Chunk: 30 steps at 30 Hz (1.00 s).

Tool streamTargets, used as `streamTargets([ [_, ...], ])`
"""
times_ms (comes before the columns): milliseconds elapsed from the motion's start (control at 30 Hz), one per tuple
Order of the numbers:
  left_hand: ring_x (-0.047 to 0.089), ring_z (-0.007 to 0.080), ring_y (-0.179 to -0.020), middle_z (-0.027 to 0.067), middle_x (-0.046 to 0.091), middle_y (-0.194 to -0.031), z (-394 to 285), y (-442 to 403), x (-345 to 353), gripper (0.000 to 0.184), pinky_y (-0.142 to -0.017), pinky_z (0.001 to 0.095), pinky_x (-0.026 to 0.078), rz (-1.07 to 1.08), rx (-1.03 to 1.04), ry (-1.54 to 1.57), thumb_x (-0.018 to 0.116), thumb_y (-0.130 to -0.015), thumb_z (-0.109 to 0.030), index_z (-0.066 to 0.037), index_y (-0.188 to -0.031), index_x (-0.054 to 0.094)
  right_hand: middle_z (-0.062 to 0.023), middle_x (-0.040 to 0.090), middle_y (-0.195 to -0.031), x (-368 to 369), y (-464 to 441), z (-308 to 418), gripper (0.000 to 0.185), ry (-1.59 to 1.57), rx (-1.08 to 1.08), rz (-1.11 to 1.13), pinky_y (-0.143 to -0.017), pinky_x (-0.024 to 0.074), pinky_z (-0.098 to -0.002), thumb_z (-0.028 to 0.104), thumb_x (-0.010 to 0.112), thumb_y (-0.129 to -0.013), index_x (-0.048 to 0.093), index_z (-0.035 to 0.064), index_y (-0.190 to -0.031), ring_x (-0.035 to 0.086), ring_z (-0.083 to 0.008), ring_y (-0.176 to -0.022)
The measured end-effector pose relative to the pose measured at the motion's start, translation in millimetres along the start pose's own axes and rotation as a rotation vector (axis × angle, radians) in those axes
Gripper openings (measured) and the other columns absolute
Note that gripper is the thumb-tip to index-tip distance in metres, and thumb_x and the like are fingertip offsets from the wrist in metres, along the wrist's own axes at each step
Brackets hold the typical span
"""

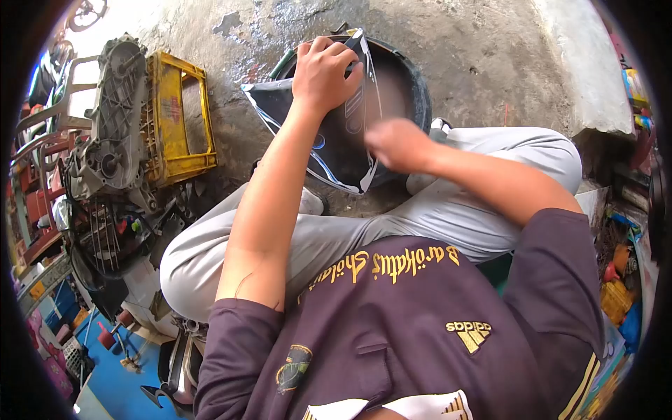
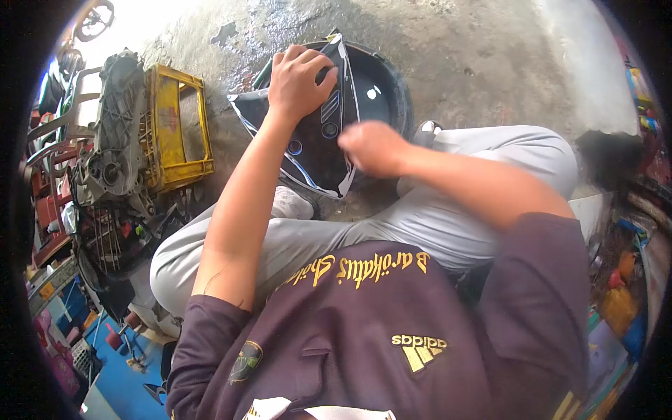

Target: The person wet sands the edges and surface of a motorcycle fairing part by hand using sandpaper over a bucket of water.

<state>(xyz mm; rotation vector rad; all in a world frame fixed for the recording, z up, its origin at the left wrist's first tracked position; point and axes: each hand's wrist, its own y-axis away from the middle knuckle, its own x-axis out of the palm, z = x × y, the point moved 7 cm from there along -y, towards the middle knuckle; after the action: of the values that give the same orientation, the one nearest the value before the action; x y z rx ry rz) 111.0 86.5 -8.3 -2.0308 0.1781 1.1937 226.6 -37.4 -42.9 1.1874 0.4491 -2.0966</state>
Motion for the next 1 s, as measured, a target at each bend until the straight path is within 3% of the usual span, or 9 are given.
streamTargets([
  [100,0.067,0.0247,-0.106,-0.0016,0.077,-0.094,2,-1,1,0.017,-0.096,0.0453,0.046,0.023,-0.009,-0.007,0.076,-0.086,-0.032,-0.015,-0.085,0.077,-0.0153,0.070,-0.087,-9,0,8,0.009,0.037,-0.044,0.064,-0.080,0.0582,-0.0515,0.013,0.072,-0.082,0.067,0.0048,-0.084,0.072,-0.0381,-0.089],
  [233,0.067,0.0252,-0.104,-0.0016,0.076,-0.093,1,2,0,0.017,-0.095,0.0464,0.047,-0.016,-0.001,0.003,0.076,-0.086,-0.032,-0.015,-0.085,0.077,-0.0163,0.070,-0.088,-30,-14,-20,0.008,0.095,0.097,-0.190,-0.081,0.0578,-0.0508,0.012,0.071,-0.082,0.067,0.0043,-0.083,0.070,-0.0379,-0.091],
  [367,0.067,0.0255,-0.104,-0.0012,0.076,-0.093,0,-1,-1,0.017,-0.096,0.0462,0.047,-0.002,-0.002,-0.002,0.076,-0.086,-0.032,-0.015,-0.085,0.078,-0.0153,0.069,-0.094,6,14,19,0.008,-0.031,-0.083,0.040,-0.085,0.0584,-0.0481,0.008,0.069,-0.081,0.065,0.0045,-0.087,0.070,-0.0372,-0.094],
  [500,0.067,0.0251,-0.105,-0.0014,0.076,-0.093,1,-1,0,0.016,-0.096,0.0464,0.047,-0.010,0.002,0.000,0.077,-0.085,-0.031,-0.015,-0.085,0.078,-0.0168,0.069,-0.094,-18,-12,-13,0.006,0.122,0.059,-0.041,-0.085,0.0580,-0.0492,0.008,0.067,-0.085,0.066,0.0025,-0.087,0.069,-0.0392,-0.095],
  [533,0.067,0.0251,-0.105,-0.0014,0.076,-0.093,1,2,2,0.016,-0.096,0.0464,0.047,-0.004,-0.005,0.003,0.077,-0.085,-0.031,-0.015,-0.085,0.078,-0.0187,0.069,-0.095,-31,-16,-22,0.007,0.033,0.128,-0.178,-0.085,0.0577,-0.0502,0.008,0.067,-0.084,0.067,0.0015,-0.088,0.069,-0.0404,-0.095],
  [633,0.067,0.0248,-0.105,-0.0014,0.076,-0.093,1,0,1,0.016,-0.095,0.0461,0.047,-0.026,0.003,0.010,0.077,-0.085,-0.032,-0.015,-0.085,0.078,-0.0195,0.069,-0.094,-9,-12,-11,0.007,0.057,0.034,0.028,-0.085,0.0576,-0.0504,0.006,0.069,-0.083,0.067,0.0018,-0.088,0.069,-0.0409,-0.095],
  [767,0.067,0.0246,-0.106,-0.0010,0.076,-0.093,2,1,0,0.018,-0.096,0.0458,0.047,0.004,-0.008,-0.005,0.076,-0.086,-0.032,-0.015,-0.085,0.078,-0.0174,0.069,-0.091,-2,1,7,0.007,-0.002,-0.029,0.005,-0.085,0.0582,-0.0506,0.006,0.069,-0.082,0.065,0.0030,-0.088,0.070,-0.0394,-0.096],
  [900,0.066,0.0247,-0.105,-0.0008,0.076,-0.095,2,0,2,0.017,-0.095,0.0462,0.047,-0.004,-0.011,0.000,0.077,-0.085,-0.032,-0.015,-0.086,0.078,-0.0206,0.070,-0.094,-39,-23,-36,0.006,0.020,0.209,-0.225,-0.085,0.0578,-0.0520,0.006,0.068,-0.083,0.067,0.0013,-0.087,0.069,-0.0412,-0.096],
  [1000,0.066,0.0248,-0.105,-0.0009,0.075,-0.095,0,0,0,0.017,-0.096,0.0461,0.047,0.010,-0.002,-0.003,0.077,-0.086,-0.033,-0.016,-0.086,0.078,-0.0198,0.070,-0.092,-8,-9,-13,0.006,0.032,0.144,-0.001,-0.085,0.0574,-0.0521,0.005,0.067,-0.082,0.066,0.0011,-0.087,0.070,-0.0416,-0.095],
])
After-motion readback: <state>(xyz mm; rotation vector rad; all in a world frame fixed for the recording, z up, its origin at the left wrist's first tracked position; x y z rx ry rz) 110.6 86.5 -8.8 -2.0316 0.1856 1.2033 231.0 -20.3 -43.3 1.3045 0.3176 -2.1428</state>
